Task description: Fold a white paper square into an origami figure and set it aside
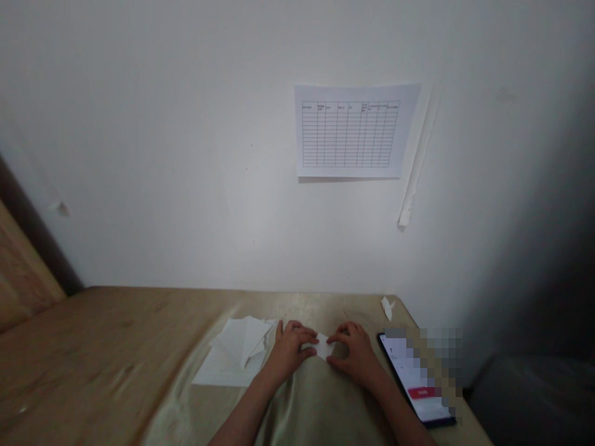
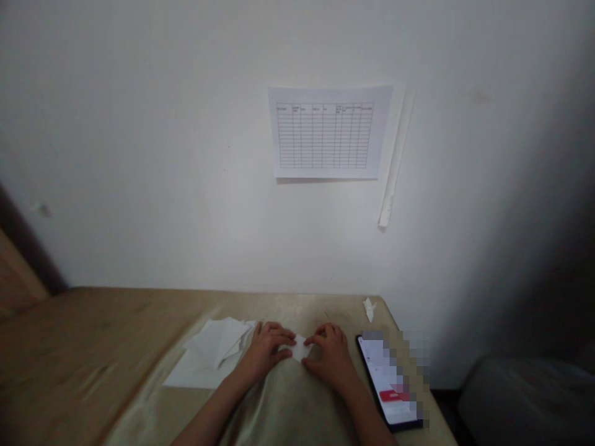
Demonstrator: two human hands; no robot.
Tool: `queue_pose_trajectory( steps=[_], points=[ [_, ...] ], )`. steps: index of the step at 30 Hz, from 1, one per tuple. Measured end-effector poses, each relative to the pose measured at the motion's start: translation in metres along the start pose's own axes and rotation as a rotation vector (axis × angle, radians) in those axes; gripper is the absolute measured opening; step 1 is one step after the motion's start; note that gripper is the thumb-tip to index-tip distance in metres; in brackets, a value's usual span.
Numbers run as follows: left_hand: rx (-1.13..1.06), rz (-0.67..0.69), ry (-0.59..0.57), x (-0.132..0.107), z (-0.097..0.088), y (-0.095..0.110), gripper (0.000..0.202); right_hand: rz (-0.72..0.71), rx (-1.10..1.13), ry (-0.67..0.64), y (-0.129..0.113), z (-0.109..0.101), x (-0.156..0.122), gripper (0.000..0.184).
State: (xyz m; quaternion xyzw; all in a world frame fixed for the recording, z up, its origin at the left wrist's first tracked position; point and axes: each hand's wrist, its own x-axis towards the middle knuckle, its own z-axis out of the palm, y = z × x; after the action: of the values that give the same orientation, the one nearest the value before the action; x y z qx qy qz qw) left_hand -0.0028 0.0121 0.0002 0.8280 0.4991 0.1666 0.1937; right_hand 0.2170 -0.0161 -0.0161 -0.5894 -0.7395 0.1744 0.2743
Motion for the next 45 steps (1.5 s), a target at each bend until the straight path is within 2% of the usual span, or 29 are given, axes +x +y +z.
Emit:
queue_pose_trajectory(
  steps=[6, 13, 22, 33, 40, 45],
  points=[
    [0.010, 0.052, 0.048, 0.002, 0.003, 0.000, 0.012, -0.061, 0.003, -0.004, 0.000, 0.002, -0.002, 0.036],
    [0.064, 0.086, 0.102, 0.005, 0.010, -0.001, 0.008, -0.115, -0.010, -0.033, -0.001, 0.003, 0.001, 0.024],
    [0.059, 0.147, 0.209, 0.004, 0.025, -0.001, 0.004, -0.105, 0.038, -0.052, -0.004, 0.006, 0.000, 0.013],
    [0.020, 0.071, 0.159, 0.002, 0.005, -0.004, 0.011, -0.029, 0.069, -0.044, -0.007, 0.011, 0.000, 0.011],
    [-0.007, -0.054, 0.152, 0.002, 0.006, -0.002, 0.003, -0.017, 0.010, -0.058, -0.008, 0.012, 0.002, 0.011],
    [-0.007, -0.132, 0.195, 0.002, 0.010, 0.002, 0.004, -0.006, -0.032, -0.061, -0.011, 0.012, 0.001, 0.015]
  ],
)
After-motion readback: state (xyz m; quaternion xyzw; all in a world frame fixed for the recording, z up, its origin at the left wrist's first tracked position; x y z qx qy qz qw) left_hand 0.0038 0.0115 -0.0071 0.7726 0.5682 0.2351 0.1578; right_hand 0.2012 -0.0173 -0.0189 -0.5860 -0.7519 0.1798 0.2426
